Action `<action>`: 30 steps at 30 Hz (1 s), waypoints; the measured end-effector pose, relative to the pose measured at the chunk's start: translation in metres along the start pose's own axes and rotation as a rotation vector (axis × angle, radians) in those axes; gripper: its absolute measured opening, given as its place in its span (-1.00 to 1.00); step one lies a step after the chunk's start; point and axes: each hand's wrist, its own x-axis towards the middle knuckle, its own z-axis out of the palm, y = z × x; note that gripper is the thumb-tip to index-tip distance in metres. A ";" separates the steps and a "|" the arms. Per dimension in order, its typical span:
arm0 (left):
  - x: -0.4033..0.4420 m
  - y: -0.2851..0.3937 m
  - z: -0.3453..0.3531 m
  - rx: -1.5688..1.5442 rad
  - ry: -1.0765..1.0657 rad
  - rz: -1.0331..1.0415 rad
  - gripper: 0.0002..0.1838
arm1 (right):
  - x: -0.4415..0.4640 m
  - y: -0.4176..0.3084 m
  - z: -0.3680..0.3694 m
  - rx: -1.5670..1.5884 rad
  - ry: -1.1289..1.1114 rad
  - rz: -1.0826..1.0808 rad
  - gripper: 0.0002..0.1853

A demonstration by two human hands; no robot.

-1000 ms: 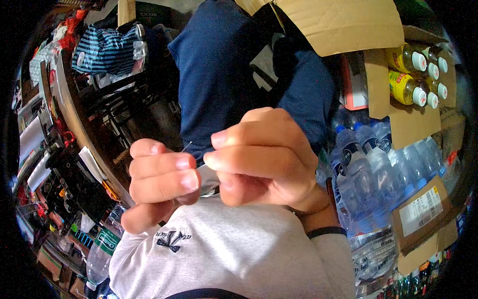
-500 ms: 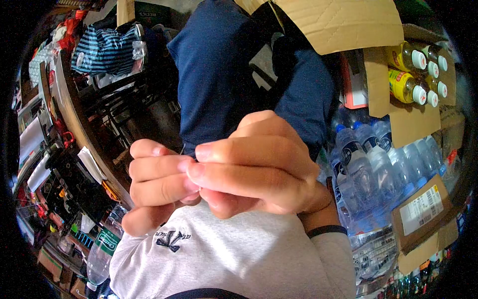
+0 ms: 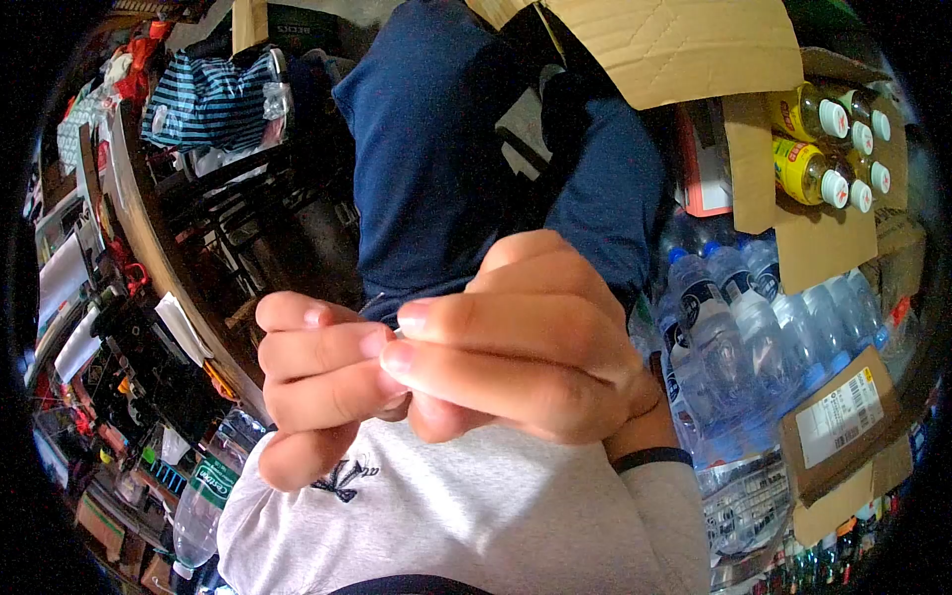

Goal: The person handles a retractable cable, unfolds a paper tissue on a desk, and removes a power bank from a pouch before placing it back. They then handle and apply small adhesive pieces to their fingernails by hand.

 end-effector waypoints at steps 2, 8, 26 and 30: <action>0.000 -0.004 0.004 0.007 0.065 0.024 -0.65 | 0.000 0.003 0.002 0.009 0.017 -0.006 -0.79; 0.000 -0.003 0.007 0.017 0.109 -0.004 -0.64 | -0.001 0.003 0.001 0.037 0.019 -0.008 -0.77; 0.000 -0.003 0.004 0.021 0.078 0.015 -0.66 | -0.003 0.003 0.005 0.062 0.041 -0.002 -0.76; 0.000 0.004 0.001 0.135 -0.062 -0.111 -0.66 | -0.006 0.005 0.005 0.015 0.072 -0.020 -0.75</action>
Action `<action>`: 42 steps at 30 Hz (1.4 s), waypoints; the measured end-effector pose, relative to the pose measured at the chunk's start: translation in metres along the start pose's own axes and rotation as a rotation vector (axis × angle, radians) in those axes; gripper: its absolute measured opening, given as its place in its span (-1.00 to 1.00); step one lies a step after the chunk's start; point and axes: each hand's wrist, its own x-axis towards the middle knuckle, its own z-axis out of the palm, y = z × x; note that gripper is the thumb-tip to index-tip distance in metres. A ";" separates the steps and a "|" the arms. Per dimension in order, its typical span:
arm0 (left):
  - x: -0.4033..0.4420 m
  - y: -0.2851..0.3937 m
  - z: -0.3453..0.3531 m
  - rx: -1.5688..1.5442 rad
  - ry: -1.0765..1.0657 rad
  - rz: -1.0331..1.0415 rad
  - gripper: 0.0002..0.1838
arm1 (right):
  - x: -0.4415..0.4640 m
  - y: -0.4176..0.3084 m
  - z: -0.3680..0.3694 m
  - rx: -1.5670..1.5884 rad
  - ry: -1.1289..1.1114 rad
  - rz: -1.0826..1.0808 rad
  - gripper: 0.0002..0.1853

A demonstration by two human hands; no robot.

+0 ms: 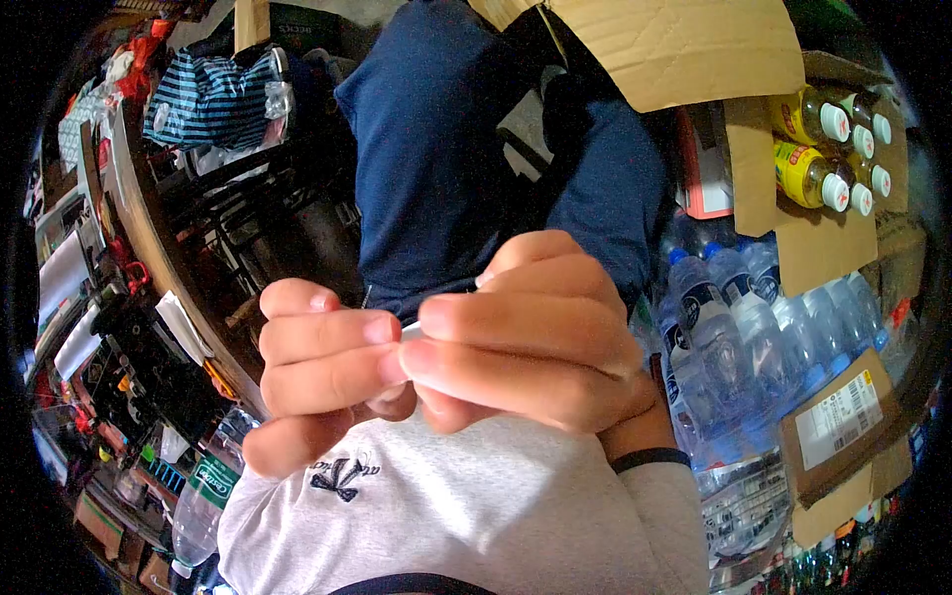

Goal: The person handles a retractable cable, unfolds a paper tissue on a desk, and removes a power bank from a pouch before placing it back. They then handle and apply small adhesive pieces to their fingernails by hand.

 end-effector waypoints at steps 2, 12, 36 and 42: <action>0.003 -0.006 0.005 -0.121 0.145 0.083 -0.65 | 0.000 0.000 -0.003 -0.033 -0.016 -0.010 -0.75; 0.000 0.003 0.001 0.019 0.034 -0.012 -0.65 | 0.002 -0.003 -0.003 -0.135 -0.042 -0.045 -0.78; 0.001 -0.005 0.003 -0.083 0.144 0.127 -0.65 | 0.002 -0.004 -0.001 0.066 -0.066 0.057 -0.71; 0.001 -0.011 -0.004 -0.168 0.065 0.144 -0.70 | 0.000 0.000 0.001 0.149 -0.049 0.073 -0.70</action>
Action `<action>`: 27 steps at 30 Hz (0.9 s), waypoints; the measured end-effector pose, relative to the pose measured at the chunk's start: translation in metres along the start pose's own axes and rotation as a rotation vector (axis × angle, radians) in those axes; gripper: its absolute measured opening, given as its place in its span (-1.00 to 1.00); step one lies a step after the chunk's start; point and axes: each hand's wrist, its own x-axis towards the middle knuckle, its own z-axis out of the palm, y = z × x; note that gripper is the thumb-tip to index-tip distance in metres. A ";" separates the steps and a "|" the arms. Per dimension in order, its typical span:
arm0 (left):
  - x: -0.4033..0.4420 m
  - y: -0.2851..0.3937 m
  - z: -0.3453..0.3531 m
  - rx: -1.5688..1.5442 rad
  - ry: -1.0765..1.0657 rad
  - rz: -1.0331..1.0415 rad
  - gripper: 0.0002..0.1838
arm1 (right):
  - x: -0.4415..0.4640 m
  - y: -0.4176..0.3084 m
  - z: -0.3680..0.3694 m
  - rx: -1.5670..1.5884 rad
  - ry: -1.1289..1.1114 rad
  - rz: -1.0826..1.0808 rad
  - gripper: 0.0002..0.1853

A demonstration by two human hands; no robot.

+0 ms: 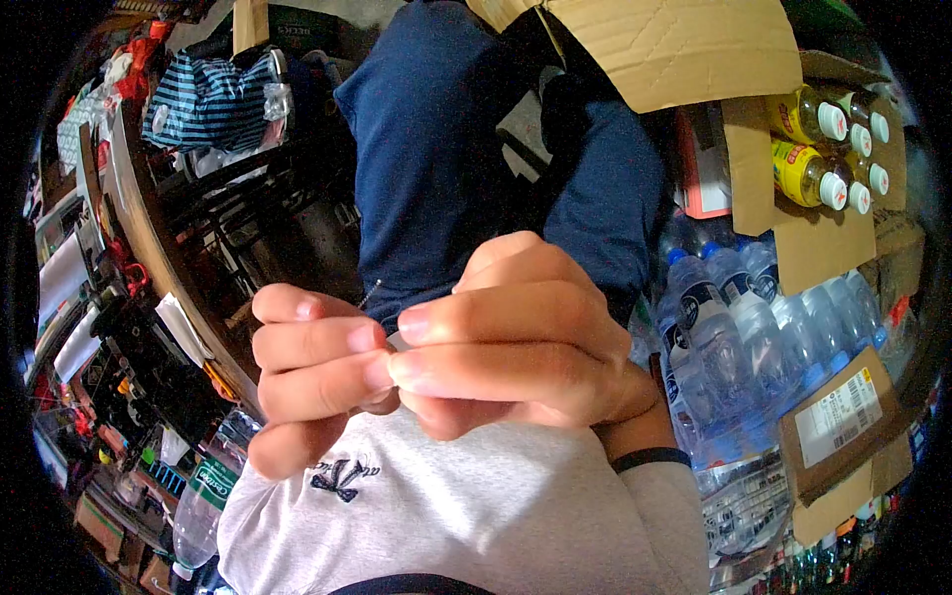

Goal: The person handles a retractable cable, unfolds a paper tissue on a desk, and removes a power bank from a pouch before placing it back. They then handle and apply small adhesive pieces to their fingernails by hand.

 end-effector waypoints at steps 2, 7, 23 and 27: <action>-0.002 0.000 0.006 0.023 0.081 0.018 -0.72 | 0.000 0.001 0.000 0.003 0.009 0.001 -0.69; -0.002 0.005 0.007 0.004 0.084 -0.024 -0.72 | 0.000 0.003 0.001 0.026 0.040 -0.004 -0.71; -0.003 -0.001 0.014 0.142 0.267 0.111 -0.63 | 0.005 0.005 0.014 0.527 0.079 0.216 -0.82; -0.005 0.003 0.012 0.126 0.249 0.053 -0.64 | 0.006 0.004 0.015 0.558 0.072 0.255 -0.83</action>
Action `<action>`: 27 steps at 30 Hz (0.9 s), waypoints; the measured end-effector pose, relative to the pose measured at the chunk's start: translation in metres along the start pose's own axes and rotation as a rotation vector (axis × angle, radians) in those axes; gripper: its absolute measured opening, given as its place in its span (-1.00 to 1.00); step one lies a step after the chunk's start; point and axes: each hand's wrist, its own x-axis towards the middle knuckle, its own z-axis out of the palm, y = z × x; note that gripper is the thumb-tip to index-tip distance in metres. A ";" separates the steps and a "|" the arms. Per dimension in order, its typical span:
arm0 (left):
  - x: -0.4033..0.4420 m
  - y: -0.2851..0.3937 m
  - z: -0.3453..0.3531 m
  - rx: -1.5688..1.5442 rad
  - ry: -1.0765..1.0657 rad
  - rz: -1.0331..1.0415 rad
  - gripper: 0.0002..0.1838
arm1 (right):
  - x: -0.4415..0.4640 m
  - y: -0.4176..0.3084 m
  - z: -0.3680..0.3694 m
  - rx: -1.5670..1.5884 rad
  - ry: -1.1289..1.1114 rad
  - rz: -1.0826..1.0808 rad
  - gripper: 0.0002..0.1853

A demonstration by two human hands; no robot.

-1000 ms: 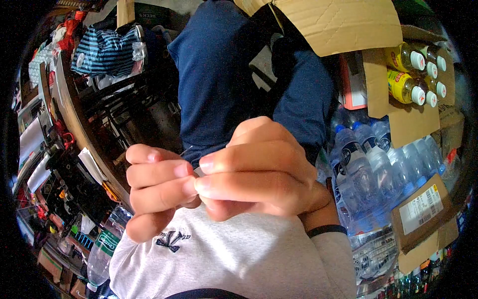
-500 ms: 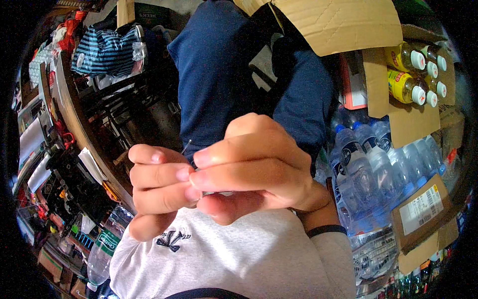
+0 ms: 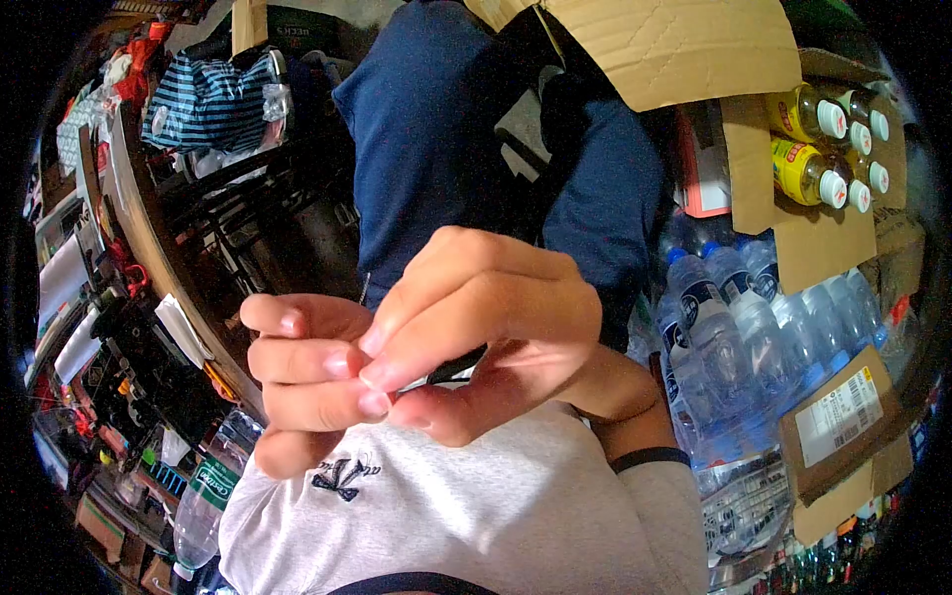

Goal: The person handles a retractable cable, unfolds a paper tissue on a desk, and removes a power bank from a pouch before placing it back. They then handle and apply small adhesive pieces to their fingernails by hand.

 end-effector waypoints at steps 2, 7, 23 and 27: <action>-0.001 0.001 -0.002 -0.045 -0.030 -0.074 -0.66 | 0.000 0.000 0.001 0.004 0.008 0.008 -0.84; 0.000 0.001 -0.002 -0.086 -0.036 -0.126 -0.67 | -0.001 0.003 0.003 0.019 0.051 -0.012 -0.84; 0.007 0.000 0.001 -0.084 -0.076 -0.119 -0.63 | 0.000 0.004 0.001 0.022 0.041 -0.029 -0.84; 0.007 -0.001 -0.004 -0.071 -0.114 -0.087 -0.64 | 0.001 0.002 0.001 0.025 0.042 -0.006 -0.84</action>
